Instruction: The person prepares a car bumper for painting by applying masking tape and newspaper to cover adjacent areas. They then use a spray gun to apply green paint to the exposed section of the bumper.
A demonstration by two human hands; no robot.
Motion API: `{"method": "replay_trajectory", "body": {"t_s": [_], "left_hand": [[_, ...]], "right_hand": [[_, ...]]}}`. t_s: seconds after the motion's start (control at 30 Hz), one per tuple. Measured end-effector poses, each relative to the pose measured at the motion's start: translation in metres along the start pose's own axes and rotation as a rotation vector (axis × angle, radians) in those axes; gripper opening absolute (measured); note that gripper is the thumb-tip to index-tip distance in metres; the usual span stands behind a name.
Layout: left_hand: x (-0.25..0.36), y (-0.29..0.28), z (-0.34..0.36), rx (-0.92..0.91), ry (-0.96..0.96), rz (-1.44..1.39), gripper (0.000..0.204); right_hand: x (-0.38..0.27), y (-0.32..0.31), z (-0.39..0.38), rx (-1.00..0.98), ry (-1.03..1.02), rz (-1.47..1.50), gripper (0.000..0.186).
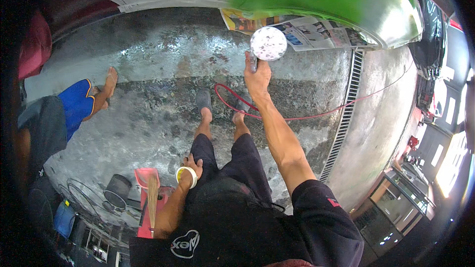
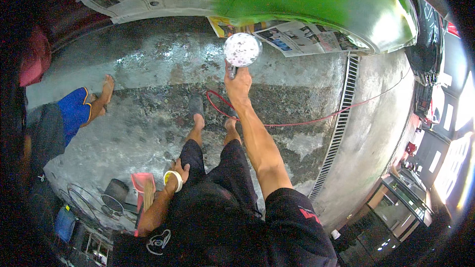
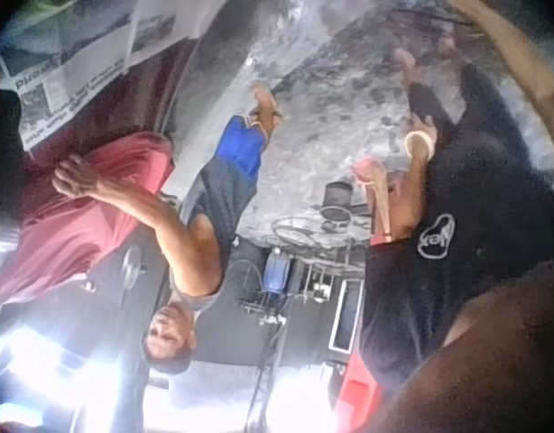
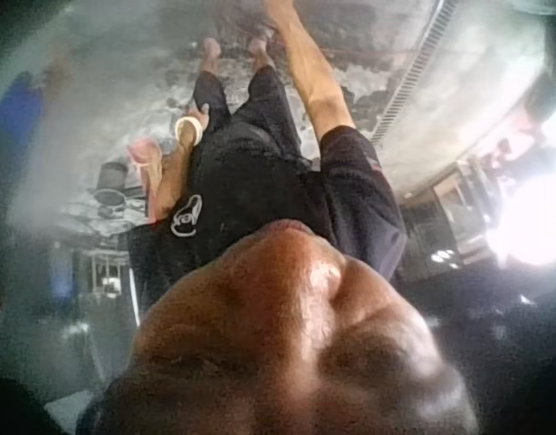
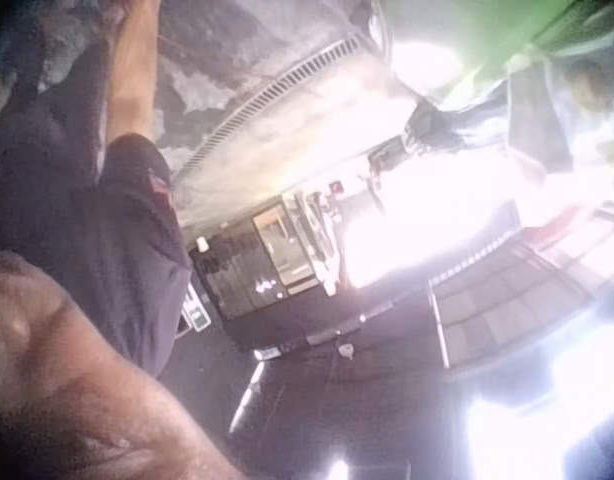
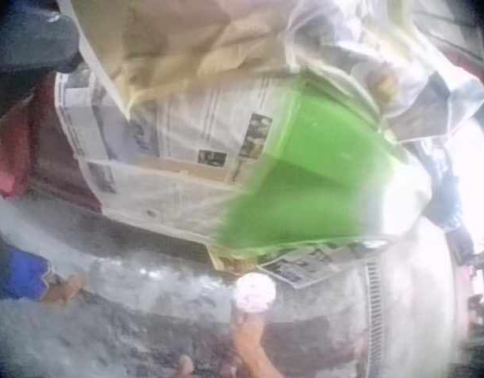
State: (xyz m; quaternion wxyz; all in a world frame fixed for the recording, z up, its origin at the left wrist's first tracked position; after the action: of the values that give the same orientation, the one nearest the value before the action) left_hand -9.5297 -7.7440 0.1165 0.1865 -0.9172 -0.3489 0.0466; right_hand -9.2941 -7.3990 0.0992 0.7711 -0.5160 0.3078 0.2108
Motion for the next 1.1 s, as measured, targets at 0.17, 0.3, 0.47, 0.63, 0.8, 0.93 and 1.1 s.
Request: {"method": "replay_trajectory", "body": {"t_s": [0.17,0.3,0.47,0.63,0.8,0.93,1.1], "left_hand": [[-0.005,0.001,-0.006,0.002,-0.007,0.020,0.072],[-0.005,-0.004,0.000,-0.014,-0.021,0.039,0.071],[-0.007,0.004,0.006,-0.008,0.011,0.074,0.068],[0.004,0.003,0.008,-0.001,-0.005,0.072,0.068],[0.017,-0.003,0.024,-0.001,0.058,0.096,0.068],[0.022,-0.005,0.025,0.023,0.062,0.089,0.066],[0.029,-0.019,0.016,0.017,0.081,0.044,0.065]], "right_hand": [[0.039,0.041,-0.017,-0.170,0.023,-0.052,0.044],[0.054,0.056,-0.017,-0.183,0.035,-0.028,0.040],[0.027,0.024,-0.011,-0.167,0.124,0.026,0.038],[-0.022,-0.042,-0.002,-0.054,0.214,0.163,0.035],[-0.061,-0.120,0.022,0.036,0.337,0.228,0.034],[-0.076,-0.147,0.031,0.157,0.320,0.244,0.031],[-0.089,-0.148,0.042,0.159,0.387,0.308,0.030]]}}
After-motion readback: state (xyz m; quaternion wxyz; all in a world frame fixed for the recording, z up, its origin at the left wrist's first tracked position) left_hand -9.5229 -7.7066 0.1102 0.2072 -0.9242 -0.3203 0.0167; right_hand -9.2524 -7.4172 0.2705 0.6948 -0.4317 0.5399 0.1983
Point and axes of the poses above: each hand's wrist, its own z-axis towards the middle knuckle, its own y-axis out of the palm, x = y × z, the point moved 1 cm from there along z, towards the middle knuckle, and after that the axes turned 5 degrees about x, right-handed, at the moved point
